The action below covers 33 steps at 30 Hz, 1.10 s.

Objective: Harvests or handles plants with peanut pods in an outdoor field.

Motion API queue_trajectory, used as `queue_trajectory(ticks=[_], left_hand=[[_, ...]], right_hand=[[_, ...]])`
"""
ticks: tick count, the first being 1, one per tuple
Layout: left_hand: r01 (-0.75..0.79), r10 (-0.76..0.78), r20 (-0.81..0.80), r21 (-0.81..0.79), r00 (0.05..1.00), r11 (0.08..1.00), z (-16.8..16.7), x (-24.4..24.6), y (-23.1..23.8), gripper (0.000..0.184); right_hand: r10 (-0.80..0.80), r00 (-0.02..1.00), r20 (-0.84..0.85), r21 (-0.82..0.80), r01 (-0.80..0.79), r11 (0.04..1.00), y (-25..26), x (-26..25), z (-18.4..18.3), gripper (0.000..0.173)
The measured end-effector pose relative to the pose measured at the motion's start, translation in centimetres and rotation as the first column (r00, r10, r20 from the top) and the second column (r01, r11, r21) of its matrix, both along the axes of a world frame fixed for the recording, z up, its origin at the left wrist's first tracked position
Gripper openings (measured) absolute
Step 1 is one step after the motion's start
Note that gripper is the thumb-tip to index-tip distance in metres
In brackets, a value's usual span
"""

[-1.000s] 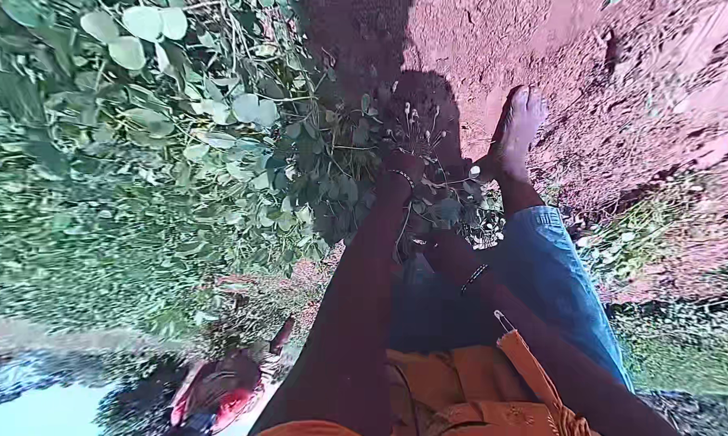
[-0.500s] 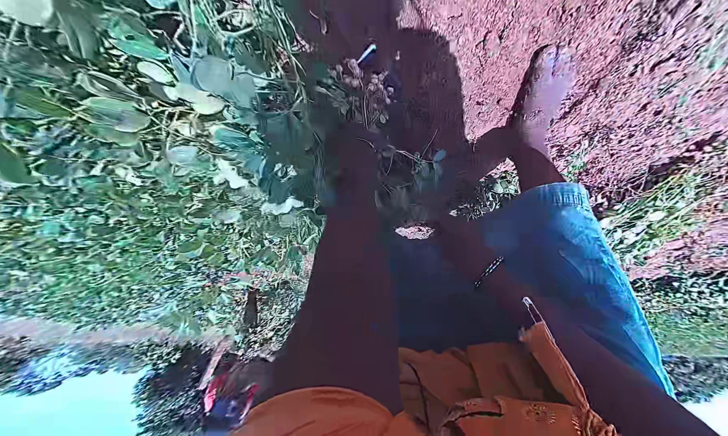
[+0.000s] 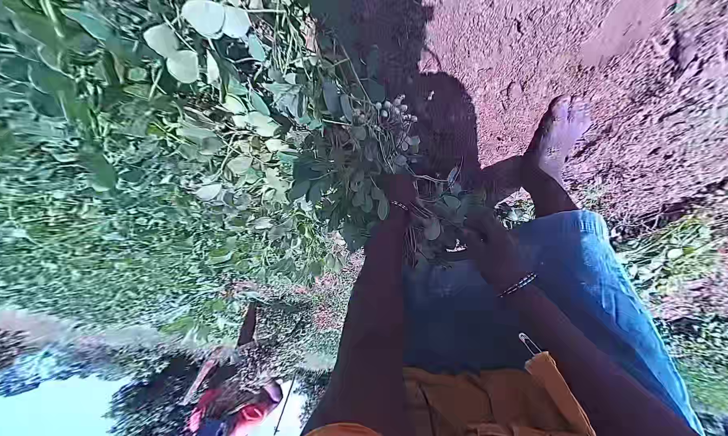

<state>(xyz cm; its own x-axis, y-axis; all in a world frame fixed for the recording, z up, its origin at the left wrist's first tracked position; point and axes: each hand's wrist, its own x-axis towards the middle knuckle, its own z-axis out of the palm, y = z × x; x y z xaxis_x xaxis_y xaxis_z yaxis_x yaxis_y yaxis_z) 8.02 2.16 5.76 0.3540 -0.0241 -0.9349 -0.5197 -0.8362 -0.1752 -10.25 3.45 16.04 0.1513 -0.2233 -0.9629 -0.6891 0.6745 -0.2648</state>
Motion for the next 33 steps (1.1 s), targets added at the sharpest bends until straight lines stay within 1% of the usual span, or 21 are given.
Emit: queue_trajectory(ticks=[1, 3, 4, 6, 7, 10, 12, 14, 16, 17, 18, 20, 22, 23, 25, 26, 27, 28, 30, 32, 33], left_hand=[[-0.005, 0.006, -0.062, 0.014, 0.998, 1.0, 1.6, -0.5, 1.0, 0.034], [0.258, -0.22, -0.238, 0.141, 0.946, 0.956, 3.8, -1.3, 2.2, 0.037], [0.386, -0.31, -0.322, 0.206, 0.894, 0.899, 4.0, -1.5, 3.6, 0.037], [0.473, -0.341, -0.41, 0.282, 0.846, 0.835, 3.5, -1.2, 6.8, 0.037], [0.496, -0.371, -0.414, 0.25, 0.831, 0.832, 3.3, -1.0, 7.1, 0.035], [0.406, -0.3, -0.38, 0.237, 0.875, 0.883, 4.2, -3.1, 1.1, 0.038], [0.463, -0.317, -0.495, 0.205, 0.809, 0.862, 7.1, -4.0, -0.8, 0.038], [0.532, -0.342, -0.672, 0.091, 0.657, 0.842, 9.0, -4.0, -2.2, 0.043], [0.508, -0.354, -0.728, -0.009, 0.587, 0.861, 10.1, -3.8, -3.5, 0.057], [0.491, -0.321, -0.755, 0.001, 0.572, 0.871, 10.9, -3.6, -4.2, 0.066], [0.498, -0.305, -0.783, 0.007, 0.542, 0.867, 12.1, -3.3, -5.2, 0.065], [0.63, -0.309, -0.846, 0.041, 0.435, 0.776, 14.0, -3.0, -9.0, 0.06], [0.692, -0.354, -0.873, -0.027, 0.335, 0.721, 15.0, -2.2, -13.0, 0.046], [0.625, -0.405, -0.83, -0.089, 0.384, 0.776, 14.7, -1.1, -14.8, 0.033], [0.374, -0.49, -0.552, -0.317, 0.674, 0.872, 10.4, 1.7, -17.3, 0.027], [0.299, -0.459, -0.366, -0.416, 0.81, 0.859, 6.9, 2.8, -19.0, 0.034], [0.327, -0.451, -0.177, -0.47, 0.875, 0.82, 2.9, 4.2, -20.6, 0.051], [0.415, -0.461, -0.004, -0.428, 0.888, 0.803, -0.9, 5.7, -21.7, 0.071], [0.567, -0.535, 0.201, -0.172, 0.821, 0.805, -6.7, 8.9, -21.6, 0.099], [0.612, -0.619, 0.344, 0.143, 0.706, 0.778, -10.8, 11.9, -18.2, 0.105], [0.574, -0.634, 0.34, 0.269, 0.695, 0.773, -11.5, 12.5, -16.7, 0.093]], right_hand=[[-0.044, 0.998, -0.038, -0.044, 0.043, 0.998, -0.1, -0.1, -0.1, 0.028], [-0.077, 0.994, -0.08, -0.006, 0.077, 0.997, -0.7, -0.1, -0.3, 0.031], [-0.072, 0.994, -0.087, 0.056, 0.077, 0.995, -0.8, 0.0, -0.2, 0.034], [-0.034, 0.996, -0.079, 0.164, 0.047, 0.985, -0.3, 0.5, 0.5, 0.041], [-0.008, 0.998, -0.062, 0.18, 0.019, 0.983, -0.4, 0.8, 0.5, 0.047], [0.017, 0.999, -0.045, 0.141, -0.011, 0.99, -0.9, 0.2, -0.9, 0.076], [-0.115, 0.993, -0.027, 0.232, 0.118, 0.966, 0.1, 0.1, -0.4, 0.086], [-0.353, 0.935, -0.006, 0.254, 0.343, 0.904, 0.4, 0.4, 0.1, 0.061], [-0.566, 0.82, -0.087, 0.31, 0.563, 0.767, -0.4, 0.4, 0.4, 0.029], [-0.601, 0.791, -0.117, 0.333, 0.601, 0.727, -0.7, 0.3, 0.6, 0.031], [-0.55, 0.827, -0.117, 0.323, 0.556, 0.766, -0.9, 0.2, 0.8, 0.039], [-0.428, 0.901, -0.079, 0.216, 0.434, 0.874, -1.7, 0.4, 1.0, 0.047], [-0.553, 0.829, -0.076, 0.086, 0.558, 0.825, -1.3, 0.7, 0.3, 0.037], [-0.612, 0.785, -0.091, 0.06, 0.618, 0.784, -1.5, 0.8, 0.1, 0.039], [-0.647, 0.745, -0.162, 0.115, 0.666, 0.737, -2.5, 0.7, 0.4, 0.035], [-0.644, 0.743, -0.184, 0.178, 0.669, 0.722, -3.0, 0.8, 0.5, 0.03], [-0.637, 0.743, -0.204, 0.226, 0.669, 0.708, -3.1, 1.1, 0.6, 0.024], [-0.633, 0.738, -0.234, 0.274, 0.675, 0.685, -3.4, 1.6, 1.0, 0.015], [-0.626, 0.749, -0.216, 0.339, 0.659, 0.671, -3.8, 2.1, 1.4, 0.013], [-0.603, 0.769, -0.211, 0.349, 0.636, 0.689, -3.9, 2.2, 1.5, 0.017], [-0.597, 0.775, -0.208, 0.337, 0.63, 0.7, -3.7, 2.1, 1.4, 0.021]])
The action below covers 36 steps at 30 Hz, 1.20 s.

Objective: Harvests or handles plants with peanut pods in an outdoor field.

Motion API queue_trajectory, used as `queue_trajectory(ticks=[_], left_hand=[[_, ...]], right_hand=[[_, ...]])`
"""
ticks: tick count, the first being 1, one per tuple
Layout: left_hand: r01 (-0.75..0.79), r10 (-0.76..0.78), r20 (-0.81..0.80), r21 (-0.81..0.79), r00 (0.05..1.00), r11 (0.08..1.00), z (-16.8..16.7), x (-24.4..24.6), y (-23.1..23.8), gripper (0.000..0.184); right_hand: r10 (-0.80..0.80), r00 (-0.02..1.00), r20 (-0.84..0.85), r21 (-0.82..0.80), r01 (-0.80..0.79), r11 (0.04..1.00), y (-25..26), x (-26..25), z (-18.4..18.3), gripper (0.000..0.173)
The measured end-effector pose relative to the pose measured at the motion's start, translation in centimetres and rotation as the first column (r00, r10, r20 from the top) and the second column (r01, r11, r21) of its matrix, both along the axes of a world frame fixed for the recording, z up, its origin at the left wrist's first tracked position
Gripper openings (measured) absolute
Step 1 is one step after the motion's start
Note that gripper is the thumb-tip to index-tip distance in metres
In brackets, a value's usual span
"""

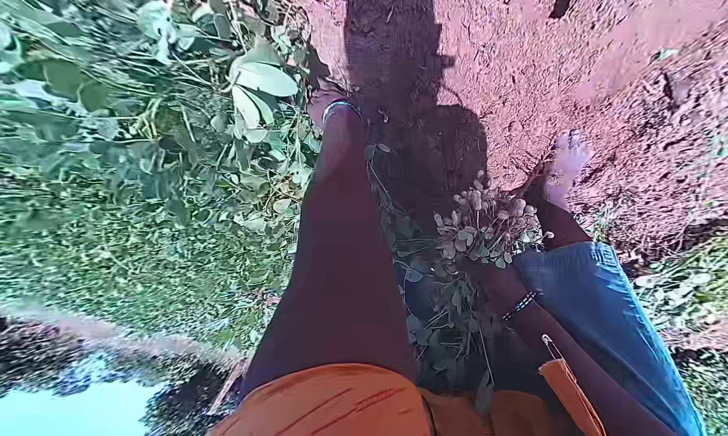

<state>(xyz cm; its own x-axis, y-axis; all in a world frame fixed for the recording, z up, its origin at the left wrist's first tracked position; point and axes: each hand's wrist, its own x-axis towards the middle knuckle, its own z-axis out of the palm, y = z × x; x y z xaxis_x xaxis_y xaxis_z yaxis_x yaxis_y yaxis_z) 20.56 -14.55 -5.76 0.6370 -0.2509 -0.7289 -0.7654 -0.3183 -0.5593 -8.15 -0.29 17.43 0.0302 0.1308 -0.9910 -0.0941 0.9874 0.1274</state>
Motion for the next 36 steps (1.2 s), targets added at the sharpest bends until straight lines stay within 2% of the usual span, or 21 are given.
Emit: queue_trajectory(ticks=[2, 4, 5, 6, 8, 10, 12, 13, 15, 16, 17, 19, 20, 22, 23, 25, 27, 28, 32, 35, 36], left_hand=[[-0.116, 0.116, 0.016, 0.053, 0.993, 0.992, -0.2, 0.6, 2.3, 0.067], [-0.188, 0.191, -0.114, 0.04, 0.975, 0.981, 0.0, 0.9, 3.2, 0.05], [-0.162, 0.169, -0.2, 0.05, 0.965, 0.986, 0.3, 0.6, 3.5, 0.045], [-0.091, 0.112, -0.283, 0.088, 0.953, 0.992, 0.6, 0.2, 3.8, 0.043], [-0.12, 0.124, -0.343, 0.033, 0.931, 0.992, 2.1, -0.7, 3.6, 0.045], [-0.084, 0.063, -0.327, -0.051, 0.943, 0.995, 3.5, -1.2, 5.0, 0.046], [-0.127, 0.077, -0.331, -0.133, 0.94, 0.983, 5.4, -1.8, 8.1, 0.051], [-0.13, 0.078, -0.347, -0.129, 0.935, 0.983, 6.7, -2.1, 10.2, 0.052], [-0.132, 0.156, -0.459, 0.085, 0.875, 0.988, 9.8, -2.6, 11.8, 0.049], [-0.095, 0.148, -0.506, 0.13, 0.85, 0.987, 10.1, -2.2, 13.3, 0.049], [-0.054, 0.095, -0.521, 0.094, 0.848, 0.994, 9.6, -1.8, 14.7, 0.052], [0.02, -0.009, -0.476, 0.018, 0.879, 1.0, 7.7, -1.2, 14.8, 0.078], [-0.027, -0.002, -0.451, -0.058, 0.893, 0.998, 6.9, -0.7, 14.2, 0.08], [-0.181, 0.076, -0.386, -0.243, 0.919, 0.953, 4.6, 0.8, 14.0, 0.064], [-0.206, 0.112, -0.33, -0.265, 0.937, 0.942, 3.9, 1.4, 14.3, 0.058], [-0.293, 0.267, -0.147, -0.201, 0.952, 0.935, 1.6, 3.0, 15.4, 0.054], [-0.241, 0.24, -0.071, -0.005, 0.968, 0.97, 0.1, 4.7, 16.0, 0.067], [-0.18, 0.187, -0.099, 0.074, 0.977, 0.981, -0.2, 5.4, 16.4, 0.073], [-0.164, 0.229, -0.24, 0.263, 0.943, 0.951, 1.4, 5.6, 15.2, 0.057], [-0.227, 0.291, -0.286, 0.238, 0.913, 0.944, 3.9, 3.9, 14.9, 0.049], [-0.322, 0.364, -0.269, 0.186, 0.892, 0.928, 5.3, 2.9, 15.2, 0.052]], right_hand=[[0.001, 1.0, -0.017, -0.042, -0.002, 0.999, 0.5, -0.2, -0.2, 0.03], [0.017, 0.999, -0.043, -0.056, -0.02, 0.998, 0.3, -0.1, -0.4, 0.035], [0.038, 0.998, -0.053, -0.05, -0.041, 0.998, 0.2, 0.0, -0.4, 0.035], [0.051, 0.997, -0.059, -0.044, -0.054, 0.998, 0.1, 0.1, -0.4, 0.034], [0.04, 0.998, -0.055, -0.053, -0.043, 0.998, 0.0, 0.2, -0.4, 0.031], [0.006, 0.999, -0.052, -0.062, -0.01, 0.998, 0.0, 0.6, -0.4, 0.029], [-0.01, 0.999, -0.043, -0.068, 0.007, 0.998, -0.3, 0.8, -0.6, 0.031], [-0.006, 0.999, -0.046, -0.06, 0.004, 0.998, -0.2, 0.9, -0.5, 0.03], [0.033, 0.998, -0.056, -0.033, -0.035, 0.999, -0.4, 1.2, -0.4, 0.029], [0.052, 0.997, -0.058, -0.027, -0.054, 0.998, -0.5, 1.3, -0.4, 0.029], [0.062, 0.996, -0.063, -0.031, -0.064, 0.997, -0.4, 1.4, -0.5, 0.028], [0.052, 0.996, -0.071, -0.07, -0.057, 0.996, 0.0, 1.7, -0.8, 0.028], [0.043, 0.996, -0.079, -0.082, -0.05, 0.995, 0.2, 1.9, -0.9, 0.026], [0.054, 0.995, -0.081, -0.081, -0.06, 0.995, 0.5, 2.1, -0.9, 0.024], [0.066, 0.995, -0.079, -0.072, -0.072, 0.995, 0.6, 2.1, -0.9, 0.021], [0.092, 0.992, -0.087, -0.061, -0.098, 0.993, 0.7, 2.3, -0.9, 0.013], [0.088, 0.993, -0.076, -0.077, -0.094, 0.993, 0.8, 2.4, -1.2, 0.013], [0.085, 0.994, -0.072, -0.083, -0.091, 0.992, 0.9, 2.4, -1.2, 0.015], [0.092, 0.993, -0.076, -0.096, -0.099, 0.99, 1.8, 2.1, -1.2, 0.02], [0.101, 0.993, -0.066, -0.098, -0.107, 0.989, 1.9, 2.1, -1.4, 0.023], [0.111, 0.991, -0.069, -0.091, -0.117, 0.989, 2.0, 1.9, -1.6, 0.023]])
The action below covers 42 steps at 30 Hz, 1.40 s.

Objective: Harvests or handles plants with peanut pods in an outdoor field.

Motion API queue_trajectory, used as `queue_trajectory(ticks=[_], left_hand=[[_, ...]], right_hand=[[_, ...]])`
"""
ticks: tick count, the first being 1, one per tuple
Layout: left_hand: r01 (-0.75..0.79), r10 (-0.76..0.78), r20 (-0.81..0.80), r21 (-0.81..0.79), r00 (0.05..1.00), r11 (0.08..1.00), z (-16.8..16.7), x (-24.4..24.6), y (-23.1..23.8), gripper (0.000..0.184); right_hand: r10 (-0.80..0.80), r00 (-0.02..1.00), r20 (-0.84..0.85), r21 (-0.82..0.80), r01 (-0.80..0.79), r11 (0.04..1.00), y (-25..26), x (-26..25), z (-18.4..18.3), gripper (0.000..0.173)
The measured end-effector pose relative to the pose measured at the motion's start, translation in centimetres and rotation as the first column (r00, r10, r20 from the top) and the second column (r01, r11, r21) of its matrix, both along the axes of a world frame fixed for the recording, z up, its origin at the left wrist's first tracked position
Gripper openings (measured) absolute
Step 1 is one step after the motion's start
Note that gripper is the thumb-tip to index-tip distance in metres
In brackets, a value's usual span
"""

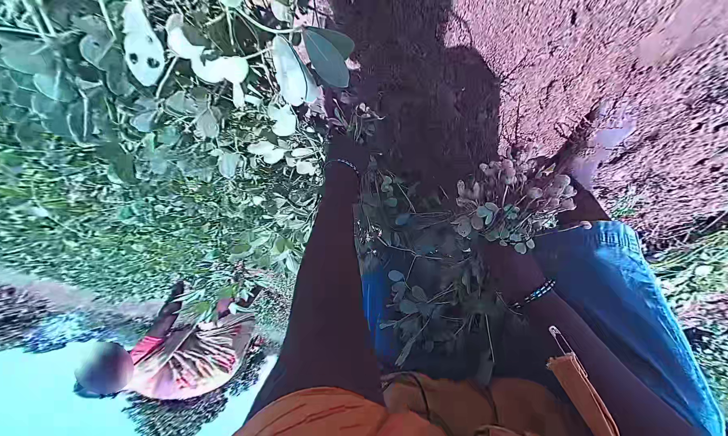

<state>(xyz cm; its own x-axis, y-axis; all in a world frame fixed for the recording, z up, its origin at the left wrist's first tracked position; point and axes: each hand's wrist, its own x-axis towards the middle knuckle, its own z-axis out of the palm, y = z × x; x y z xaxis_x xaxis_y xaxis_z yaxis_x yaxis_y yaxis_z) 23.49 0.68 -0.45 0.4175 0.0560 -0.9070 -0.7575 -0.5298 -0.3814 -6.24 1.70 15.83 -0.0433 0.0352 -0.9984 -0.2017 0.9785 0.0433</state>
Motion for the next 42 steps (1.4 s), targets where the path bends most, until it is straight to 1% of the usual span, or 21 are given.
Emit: queue_trajectory(ticks=[2, 4, 6, 8, 9, 12, 15, 16, 19, 21, 22, 25, 27, 29, 32, 33, 35, 36, 38, 40, 42], left_hand=[[-0.12, 0.125, 0.079, -0.072, 0.989, 0.99, 3.2, -1.8, 1.9, 0.057], [-0.13, 0.144, 0.163, -0.096, 0.976, 0.987, 4.2, -2.2, 4.5, 0.067], [-0.13, 0.157, 0.214, -0.136, 0.964, 0.982, 2.2, -2.4, 6.8, 0.092], [-0.202, 0.235, 0.25, -0.151, 0.939, 0.968, -0.9, -3.0, 8.8, 0.127], [-0.225, 0.265, 0.272, -0.168, 0.925, 0.96, -2.4, -3.4, 9.5, 0.128], [-0.266, 0.299, 0.278, -0.15, 0.913, 0.952, -3.2, -4.8, 10.2, 0.105], [-0.211, 0.229, 0.136, -0.134, 0.964, 0.968, -2.5, -4.1, 11.1, 0.08], [-0.152, 0.159, 0.067, -0.103, 0.985, 0.983, -1.3, -3.5, 11.4, 0.07], [-0.066, 0.066, 0.053, -0.003, 0.996, 0.998, 4.9, -2.5, 8.4, 0.07], [0.082, -0.082, 0.027, 0.028, 0.996, 0.996, 8.0, -2.2, 6.5, 0.058], [0.179, -0.179, 0.016, 0.01, 0.984, 0.984, 8.5, -1.6, 5.9, 0.053], [0.373, -0.373, 0.028, -0.133, 0.928, 0.918, 6.1, 1.7, 3.2, 0.051], [0.436, -0.427, 0.091, -0.229, 0.9, 0.87, 2.7, 5.2, 1.2, 0.067], [0.464, -0.445, 0.136, -0.186, 0.885, 0.866, -1.2, 9.4, 0.8, 0.08], [0.367, -0.36, 0.157, -0.021, 0.92, 0.93, -4.5, 14.1, 2.5, 0.115], [0.35, -0.35, 0.108, 0.016, 0.931, 0.936, -4.8, 14.7, 3.4, 0.111], [0.295, -0.294, -0.025, 0.075, 0.956, 0.953, -4.1, 14.2, 4.8, 0.086], [0.226, -0.224, -0.03, 0.084, 0.974, 0.971, -4.2, 14.1, 5.7, 0.086], [0.165, -0.167, 0.022, 0.063, 0.986, 0.984, -5.2, 14.2, 7.5, 0.088], [0.126, -0.138, 0.135, 0.093, 0.981, 0.988, -6.5, 13.7, 9.1, 0.093], [0.073, -0.092, 0.244, 0.082, 0.965, 0.994, -6.8, 13.0, 9.5, 0.09]], right_hand=[[0.016, 1.0, -0.007, 0.017, -0.016, 1.0, 0.7, -0.1, 0.1, 0.023], [0.024, 1.0, 0.001, 0.025, -0.024, 0.999, 1.2, 0.1, 0.3, 0.023], [0.028, 1.0, -0.003, 0.01, -0.028, 1.0, 1.0, 0.3, 0.3, 0.022], [0.032, 0.999, -0.003, -0.032, -0.032, 0.999, 1.1, 0.4, 0.4, 0.027], [0.034, 0.999, 0.0, -0.062, -0.034, 0.997, 1.5, 0.3, 0.2, 0.029], [0.042, 0.999, -0.016, -0.081, -0.043, 0.996, 3.0, 0.1, -0.1, 0.03], [0.075, 0.997, -0.035, -0.048, -0.076, 0.996, 3.6, 0.1, 0.0, 0.03], [0.082, 0.996, -0.039, -0.033, -0.083, 0.996, 3.7, 0.2, 0.1, 0.029], [0.116, 0.992, -0.05, 0.053, -0.113, 0.992, 3.1, 0.8, 0.2, 0.022], [0.13, 0.989, -0.07, 0.106, -0.122, 0.987, 2.8, 1.2, 0.7, 0.019], [0.139, 0.988, -0.072, 0.116, -0.13, 0.985, 2.7, 1.4, 0.9, 0.018], [0.159, 0.984, -0.082, 0.11, -0.149, 0.983, 2.2, 2.0, 0.9, 0.02], [0.163, 0.983, -0.087, 0.077, -0.156, 0.985, 2.4, 2.2, 0.5, 0.02], [0.16, 0.983, -0.089, 0.052, -0.155, 0.986, 3.3, 2.0, 0.1, 0.022], [0.174, 0.98, -0.097, 0.024, -0.172, 0.985, 4.2, 1.8, -0.8, 0.021], [0.185, 0.978, -0.1, 0.026, -0.183, 0.983, 4.3, 1.7, -1.0, 0.02], [0.19, 0.975, -0.115, 0.045, -0.186, 0.982, 4.4, 1.8, -0.9, 0.019], [0.182, 0.976, -0.121, 0.045, -0.177, 0.983, 4.5, 1.9, -1.0, 0.018], [0.174, 0.978, -0.114, 0.051, -0.169, 0.984, 4.6, 2.2, -1.2, 0.017], [0.198, 0.972, -0.127, 0.08, -0.189, 0.979, 4.1, 2.5, -1.0, 0.012], [0.209, 0.967, -0.147, 0.087, -0.198, 0.976, 3.2, 2.8, -0.9, 0.009]])
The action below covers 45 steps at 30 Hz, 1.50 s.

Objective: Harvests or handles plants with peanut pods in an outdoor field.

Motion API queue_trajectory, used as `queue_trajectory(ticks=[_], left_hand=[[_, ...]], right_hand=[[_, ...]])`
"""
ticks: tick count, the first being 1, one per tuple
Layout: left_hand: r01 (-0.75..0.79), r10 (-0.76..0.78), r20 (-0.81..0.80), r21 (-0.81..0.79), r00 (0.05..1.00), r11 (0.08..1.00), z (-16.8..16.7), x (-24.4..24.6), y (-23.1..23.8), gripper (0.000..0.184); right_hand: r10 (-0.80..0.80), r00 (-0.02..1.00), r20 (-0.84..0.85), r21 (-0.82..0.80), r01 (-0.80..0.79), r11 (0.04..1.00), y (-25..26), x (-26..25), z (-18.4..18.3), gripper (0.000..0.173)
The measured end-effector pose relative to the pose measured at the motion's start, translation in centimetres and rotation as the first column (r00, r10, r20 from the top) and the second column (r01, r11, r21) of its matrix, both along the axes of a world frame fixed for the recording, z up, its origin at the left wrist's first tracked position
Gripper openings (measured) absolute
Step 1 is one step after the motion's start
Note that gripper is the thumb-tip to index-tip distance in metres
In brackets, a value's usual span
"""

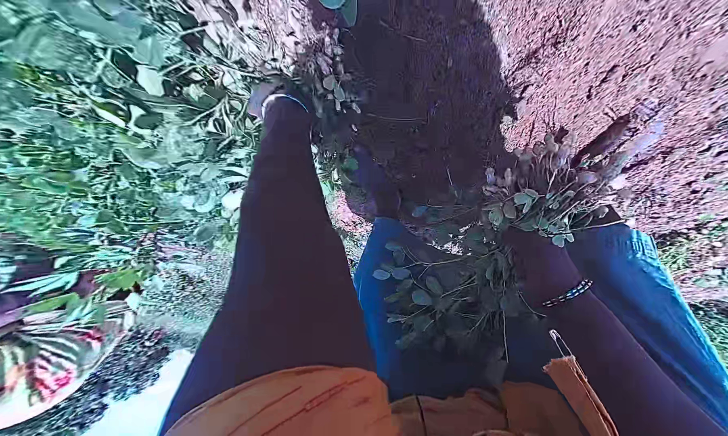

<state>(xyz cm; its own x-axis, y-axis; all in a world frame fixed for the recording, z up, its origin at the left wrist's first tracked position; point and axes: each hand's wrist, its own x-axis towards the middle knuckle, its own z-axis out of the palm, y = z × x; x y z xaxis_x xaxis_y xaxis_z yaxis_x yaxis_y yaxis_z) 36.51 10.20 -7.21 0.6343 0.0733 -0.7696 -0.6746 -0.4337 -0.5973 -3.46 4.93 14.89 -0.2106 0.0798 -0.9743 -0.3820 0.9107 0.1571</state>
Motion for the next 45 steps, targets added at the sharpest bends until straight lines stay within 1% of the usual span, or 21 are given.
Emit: queue_trajectory(ticks=[1, 5, 7, 11, 13, 15, 17, 18, 20, 23, 26, 27, 28, 29, 32, 35, 37, 39, 40, 42, 45], left_hand=[[-0.014, 0.015, 0.033, -0.017, 0.999, 1.0, 0.4, -0.3, -0.3, 0.091], [-0.029, 0.031, 0.016, -0.118, 0.999, 0.993, 0.4, -0.1, 0.5, 0.09], [-0.094, 0.096, 0.007, -0.153, 0.995, 0.984, 2.4, -1.3, -0.5, 0.087], [-0.135, 0.144, 0.028, -0.2, 0.989, 0.97, 3.9, -3.3, -2.2, 0.07], [-0.186, 0.193, 0.003, -0.263, 0.981, 0.947, 4.4, -4.7, -1.5, 0.064], [-0.281, 0.286, -0.028, -0.307, 0.958, 0.909, 6.5, -7.1, -0.3, 0.065], [-0.344, 0.328, -0.104, -0.26, 0.939, 0.902, 10.4, -10.5, 0.6, 0.058], [-0.333, 0.31, -0.137, -0.196, 0.941, 0.923, 11.9, -12.0, 1.4, 0.057], [-0.291, 0.269, -0.187, -0.097, 0.945, 0.952, 13.1, -13.4, 4.0, 0.064], [-0.271, 0.25, -0.143, -0.153, 0.958, 0.95, 10.8, -11.5, 7.0, 0.065], [-0.289, 0.268, -0.119, -0.218, 0.956, 0.932, 6.2, -8.2, 9.2, 0.091], [-0.283, 0.25, -0.168, -0.212, 0.953, 0.935, 4.9, -7.5, 10.4, 0.09], [-0.299, 0.258, -0.24, -0.153, 0.936, 0.942, 4.7, -7.2, 10.2, 0.08], [-0.334, 0.304, -0.319, -0.041, 0.898, 0.942, 5.3, -7.1, 8.6, 0.072], [-0.325, 0.283, -0.417, -0.032, 0.864, 0.945, 6.2, -7.8, 6.5, 0.057], [-0.267, 0.218, -0.368, -0.089, 0.904, 0.959, 4.4, -7.7, 8.7, 0.053], [-0.391, 0.343, -0.28, -0.134, 0.896, 0.911, 4.4, -7.9, 9.3, 0.062], [-0.491, 0.448, -0.251, -0.142, 0.858, 0.86, 6.0, -8.8, 8.4, 0.069], [-0.506, 0.464, -0.252, -0.137, 0.849, 0.852, 7.5, -9.9, 8.2, 0.066], [-0.49, 0.454, -0.257, -0.094, 0.853, 0.867, 12.0, -12.3, 7.8, 0.05], [-0.472, 0.455, -0.362, 0.045, 0.813, 0.88, 18.2, -15.2, 5.8, 0.048]], right_hand=[[0.0, 1.0, -0.009, -0.017, 0.0, 1.0, -0.3, 0.1, 0.0, 0.008], [0.088, 0.996, 0.028, -0.08, -0.086, 0.993, -0.4, 0.1, 0.2, 0.013], [0.126, 0.988, 0.087, -0.132, -0.114, 0.985, 0.0, 0.0, 0.4, 0.017], [0.038, 0.982, 0.183, -0.228, 0.004, 0.974, 0.2, 0.3, 0.4, 0.032], [0.01, 0.981, 0.194, -0.228, 0.035, 0.973, 0.6, 0.1, 0.6, 0.034], [-0.005, 0.985, 0.173, -0.217, 0.043, 0.975, 0.9, 0.0, 0.6, 0.033], [-0.021, 0.991, 0.136, -0.197, 0.048, 0.979, 1.0, 0.0, 0.6, 0.03], [-0.027, 0.992, 0.12, -0.178, 0.049, 0.983, 1.1, 0.0, 0.7, 0.028], [-0.029, 0.995, 0.093, -0.138, 0.042, 0.99, 1.3, -0.1, 1.0, 0.026], [0.006, 0.998, 0.067, -0.106, 0.001, 0.994, 1.3, -0.1, 1.3, 0.021], [0.04, 0.997, 0.066, -0.112, -0.033, 0.993, 2.1, -0.5, 1.5, 0.02], [0.04, 0.997, 0.059, -0.115, -0.033, 0.993, 2.6, -0.7, 1.6, 0.02], [0.039, 0.998, 0.058, -0.121, -0.032, 0.992, 3.0, -0.9, 1.5, 0.021], [0.039, 0.998, 0.056, -0.127, -0.032, 0.991, 3.3, -1.1, 1.5, 0.019], [0.055, 0.998, 0.025, -0.109, -0.052, 0.993, 3.4, -0.7, 1.5, 0.015], [0.067, 0.997, 0.026, -0.126, -0.064, 0.99, 3.6, -0.2, 1.2, 0.017], [0.096, 0.993, 0.073, -0.159, -0.083, 0.984, 3.6, -0.2, 1.1, 0.017], [0.106, 0.99, 0.097, -0.204, -0.085, 0.975, 3.6, 0.2, 0.6, 0.019], [0.109, 0.989, 0.099, -0.211, -0.086, 0.974, 3.6, 0.4, 0.4, 0.018], [0.088, 0.992, 0.093, -0.192, -0.069, 0.979, 4.2, 0.9, 0.5, 0.019], [0.13, 0.989, 0.075, -0.168, -0.116, 0.979, 4.1, 1.3, 0.1, 0.019]])
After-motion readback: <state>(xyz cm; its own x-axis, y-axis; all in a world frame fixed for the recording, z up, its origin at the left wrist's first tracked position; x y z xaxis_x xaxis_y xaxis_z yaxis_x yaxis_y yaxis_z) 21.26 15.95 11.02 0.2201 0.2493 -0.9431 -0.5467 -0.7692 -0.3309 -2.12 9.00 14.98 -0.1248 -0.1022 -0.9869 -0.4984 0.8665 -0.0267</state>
